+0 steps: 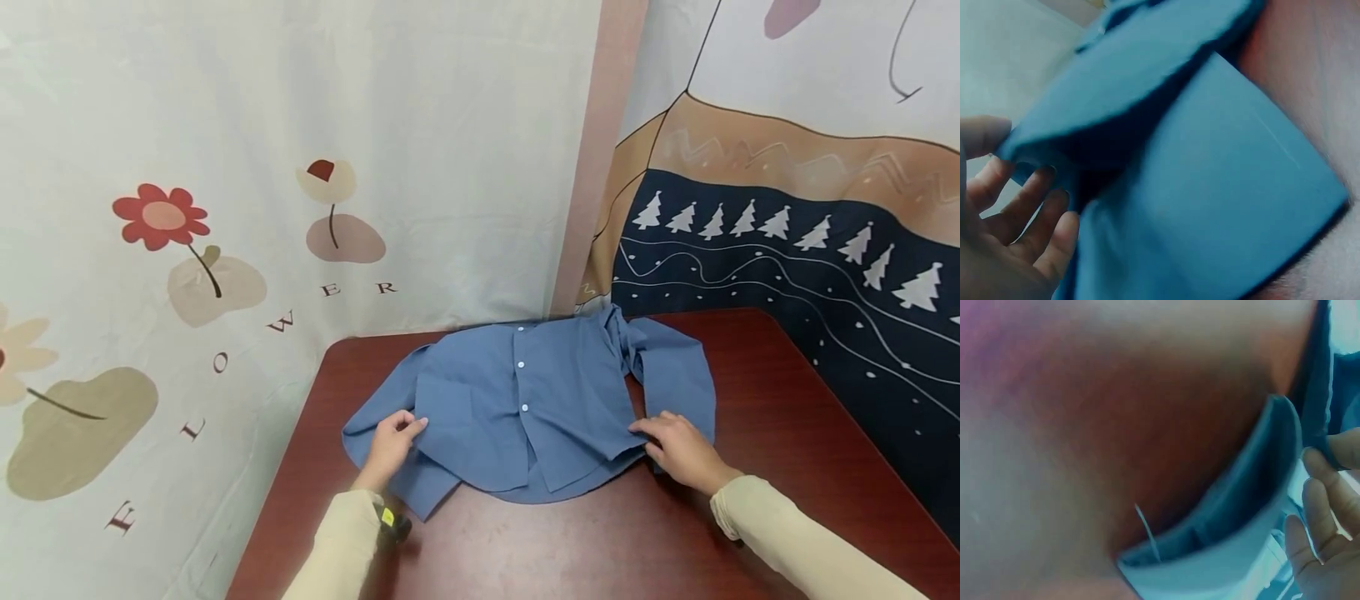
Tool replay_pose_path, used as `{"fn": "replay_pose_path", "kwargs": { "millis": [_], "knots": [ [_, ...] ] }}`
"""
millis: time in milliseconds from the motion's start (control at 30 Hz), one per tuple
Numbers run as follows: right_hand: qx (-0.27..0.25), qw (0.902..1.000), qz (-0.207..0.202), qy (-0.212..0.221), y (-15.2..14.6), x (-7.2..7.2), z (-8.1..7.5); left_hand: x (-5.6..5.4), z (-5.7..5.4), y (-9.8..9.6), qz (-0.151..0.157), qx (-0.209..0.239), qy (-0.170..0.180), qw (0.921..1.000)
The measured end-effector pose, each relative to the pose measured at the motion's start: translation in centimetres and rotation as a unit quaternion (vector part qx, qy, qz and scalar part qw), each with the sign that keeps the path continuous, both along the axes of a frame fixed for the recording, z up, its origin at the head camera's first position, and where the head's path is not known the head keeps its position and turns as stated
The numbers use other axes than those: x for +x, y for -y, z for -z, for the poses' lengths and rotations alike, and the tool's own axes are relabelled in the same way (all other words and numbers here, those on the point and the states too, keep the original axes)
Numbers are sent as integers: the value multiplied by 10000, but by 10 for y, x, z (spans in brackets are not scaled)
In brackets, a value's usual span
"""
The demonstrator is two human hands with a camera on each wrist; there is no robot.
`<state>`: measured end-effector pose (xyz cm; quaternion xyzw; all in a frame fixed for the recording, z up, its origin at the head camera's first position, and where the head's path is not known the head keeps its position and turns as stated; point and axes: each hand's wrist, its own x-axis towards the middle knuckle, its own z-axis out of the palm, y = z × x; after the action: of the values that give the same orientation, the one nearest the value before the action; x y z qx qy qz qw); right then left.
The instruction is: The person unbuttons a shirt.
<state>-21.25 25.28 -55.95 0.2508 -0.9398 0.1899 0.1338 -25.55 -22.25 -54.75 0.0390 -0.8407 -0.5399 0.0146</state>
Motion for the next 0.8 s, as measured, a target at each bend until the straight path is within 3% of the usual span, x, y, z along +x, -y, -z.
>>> {"fn": "replay_pose_path", "kwargs": {
  "millis": [167,267,367,500,633,733,800],
  "knots": [
    [-187,9989,-108,-428,-10,2,-16,12,-25,6,76,560,151,9983],
    [-148,9984,-166,-524,-15,7,-21,19,-31,9,259,767,315,9962],
    [62,9982,-249,-534,-19,12,-19,25,-26,12,486,726,521,9948],
    [430,9981,-332,-279,-20,17,-9,29,-7,13,514,399,887,9939],
    [291,9995,-35,94,-17,19,-2,28,8,12,44,519,1192,9915],
    [-13,9984,540,194,-12,16,-1,24,12,12,-322,708,1228,9894],
    [-26,9963,817,261,-7,13,1,20,13,12,-368,611,1250,9896]
  ]
}}
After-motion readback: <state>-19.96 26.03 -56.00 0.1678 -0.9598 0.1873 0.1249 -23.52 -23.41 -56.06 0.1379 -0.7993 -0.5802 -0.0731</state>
